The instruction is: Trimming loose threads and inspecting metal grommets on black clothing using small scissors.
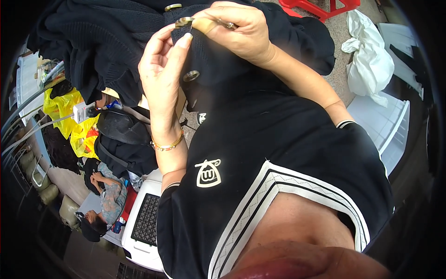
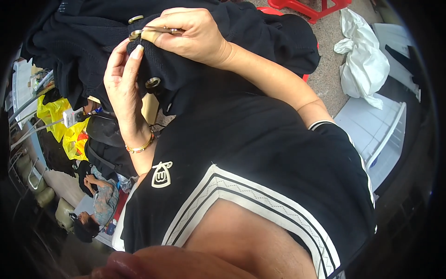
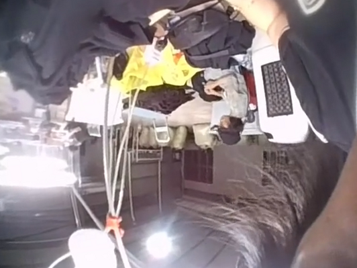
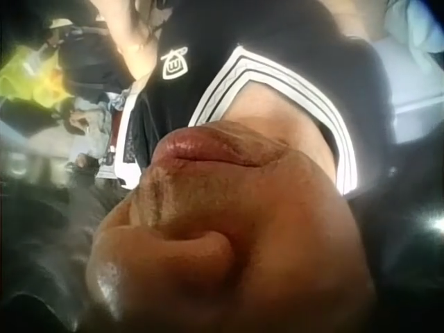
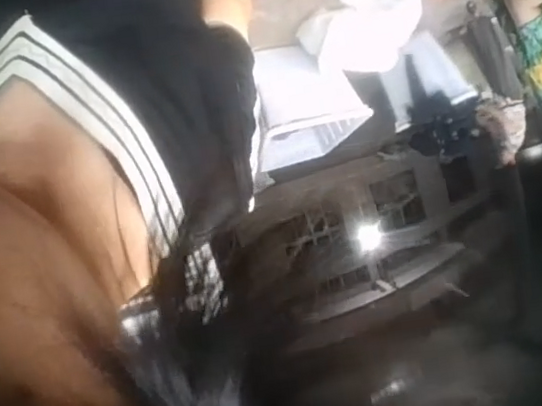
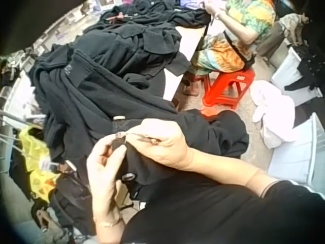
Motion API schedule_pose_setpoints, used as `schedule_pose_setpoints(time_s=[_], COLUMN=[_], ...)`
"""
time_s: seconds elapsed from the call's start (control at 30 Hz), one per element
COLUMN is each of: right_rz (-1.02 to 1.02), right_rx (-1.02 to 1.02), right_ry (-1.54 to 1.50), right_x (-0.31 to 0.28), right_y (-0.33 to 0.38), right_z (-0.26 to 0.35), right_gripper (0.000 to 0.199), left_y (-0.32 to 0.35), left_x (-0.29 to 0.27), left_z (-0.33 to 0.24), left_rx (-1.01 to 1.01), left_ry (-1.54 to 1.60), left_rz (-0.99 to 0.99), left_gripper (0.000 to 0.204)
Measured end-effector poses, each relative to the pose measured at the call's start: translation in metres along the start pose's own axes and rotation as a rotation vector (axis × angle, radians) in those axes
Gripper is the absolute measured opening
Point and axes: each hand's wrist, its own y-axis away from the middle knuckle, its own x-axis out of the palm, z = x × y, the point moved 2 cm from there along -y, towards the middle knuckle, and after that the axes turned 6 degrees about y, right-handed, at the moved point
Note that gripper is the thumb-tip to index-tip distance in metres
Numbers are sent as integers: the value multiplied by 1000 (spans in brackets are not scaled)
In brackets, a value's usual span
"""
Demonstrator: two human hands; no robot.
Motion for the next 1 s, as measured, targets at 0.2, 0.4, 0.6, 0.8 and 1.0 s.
schedule_pose_setpoints(time_s=[0.2, 0.4, 0.6, 0.8, 1.0], right_rz=[69, 263, 198, 229, 190], right_rx=[197, 3, -367, -183, -524], right_ry=[-38, 332, 633, 656, 752], right_x=[-7, -36, -36, -35, -33], right_y=[-5, -30, -18, -8, -22], right_z=[8, 40, 24, 23, 27], right_gripper=[23, 38, 36, 30, 34], left_y=[-3, -5, -5, -5, -4], left_x=[1, 2, 4, 3, 3], left_z=[1, 0, -1, 1, 1], left_rx=[138, 166, 160, 124, 110], left_ry=[-60, -127, -103, -87, -101], left_rz=[-37, -64, -50, -53, -35], left_gripper=[25, 26, 26, 26, 28])
